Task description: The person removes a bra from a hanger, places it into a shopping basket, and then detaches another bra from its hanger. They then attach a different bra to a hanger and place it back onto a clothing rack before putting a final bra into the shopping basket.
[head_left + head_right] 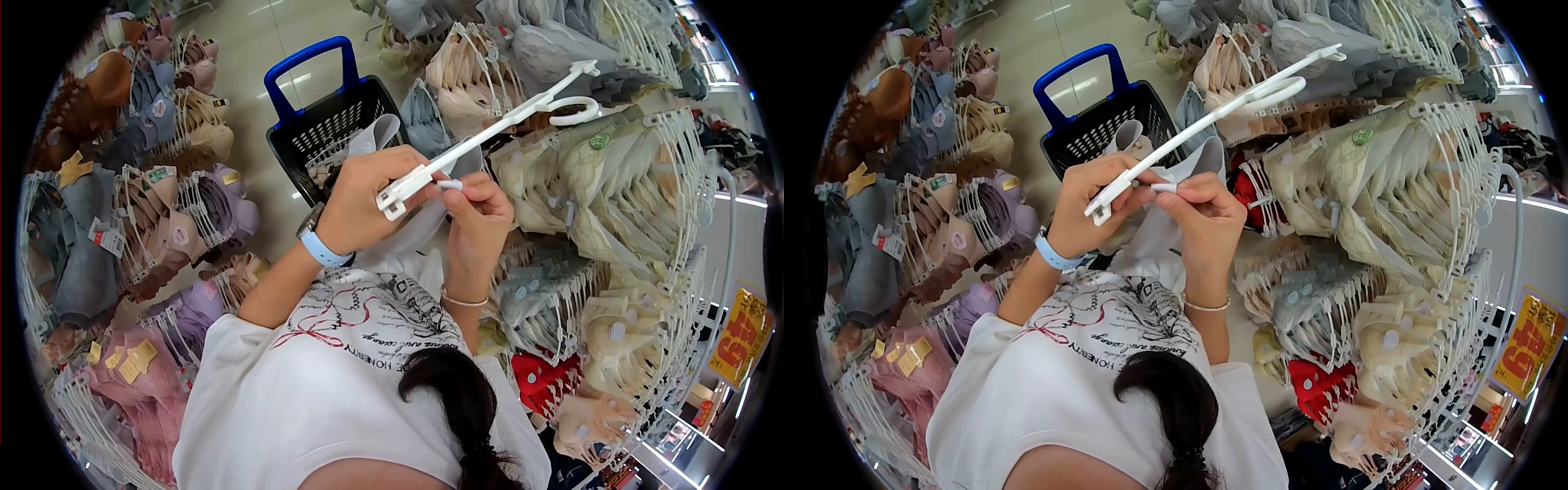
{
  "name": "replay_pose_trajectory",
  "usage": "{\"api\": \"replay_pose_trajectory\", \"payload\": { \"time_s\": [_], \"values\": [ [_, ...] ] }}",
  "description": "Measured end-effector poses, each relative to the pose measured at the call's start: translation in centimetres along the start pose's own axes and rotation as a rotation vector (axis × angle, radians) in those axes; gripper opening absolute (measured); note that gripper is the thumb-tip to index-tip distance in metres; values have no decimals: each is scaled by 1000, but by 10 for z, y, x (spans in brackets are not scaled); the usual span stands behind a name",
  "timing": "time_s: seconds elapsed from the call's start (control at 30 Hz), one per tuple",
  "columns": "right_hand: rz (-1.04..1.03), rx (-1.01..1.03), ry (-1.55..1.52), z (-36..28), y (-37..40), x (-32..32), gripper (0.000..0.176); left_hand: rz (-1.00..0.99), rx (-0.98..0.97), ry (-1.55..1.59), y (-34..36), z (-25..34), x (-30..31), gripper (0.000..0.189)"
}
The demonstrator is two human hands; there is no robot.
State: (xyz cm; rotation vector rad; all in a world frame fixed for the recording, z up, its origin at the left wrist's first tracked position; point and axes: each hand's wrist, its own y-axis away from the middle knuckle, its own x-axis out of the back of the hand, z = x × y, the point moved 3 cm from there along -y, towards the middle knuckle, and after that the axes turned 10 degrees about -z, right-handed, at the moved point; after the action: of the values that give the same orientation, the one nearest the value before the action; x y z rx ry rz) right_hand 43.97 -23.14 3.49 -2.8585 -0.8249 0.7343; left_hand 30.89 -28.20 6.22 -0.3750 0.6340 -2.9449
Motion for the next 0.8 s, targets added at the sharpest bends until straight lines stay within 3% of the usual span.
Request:
{"api": "replay_pose_trajectory", "payload": {
  "time_s": [0.17, 0.23, 0.3, 0.33, 0.37, 0.47, 0.53, 0.6, 0.7, 0.73, 0.8],
  "values": [
    [1, 199, 224, 8, -10, 1, 24, 69, 138, 93, 3, -5, -4, 6],
    [13, 278, 268, 8, -12, -5, 23, 175, 169, 339, 3, -7, -3, 20],
    [-137, -55, 497, 14, -4, -9, 18, 183, 178, 377, 0, -4, -1, 31],
    [-157, -17, 687, 15, -3, -8, 22, 184, 204, 378, 0, -6, 0, 30],
    [-155, -14, 686, 14, -4, -8, 22, 186, 229, 378, 0, -8, 2, 30],
    [-120, -52, 657, 13, -7, -3, 20, 171, 254, 353, -2, -16, 18, 27],
    [-72, -89, 195, 19, -12, 13, 21, 214, 341, 336, 1, -21, 37, 22],
    [-123, -19, 150, 20, -20, 28, 21, 186, 332, 329, 10, -21, 60, 16],
    [-235, 61, 9, 14, -28, 29, 26, -43, 205, 393, 27, -39, 87, 48],
    [-252, 86, -85, 13, -30, 26, 26, -52, 198, 389, 32, -40, 93, 48],
    [-233, 88, -205, 14, -31, 20, 28, -283, 361, 511, 44, -42, 90, 62]
  ]
}}
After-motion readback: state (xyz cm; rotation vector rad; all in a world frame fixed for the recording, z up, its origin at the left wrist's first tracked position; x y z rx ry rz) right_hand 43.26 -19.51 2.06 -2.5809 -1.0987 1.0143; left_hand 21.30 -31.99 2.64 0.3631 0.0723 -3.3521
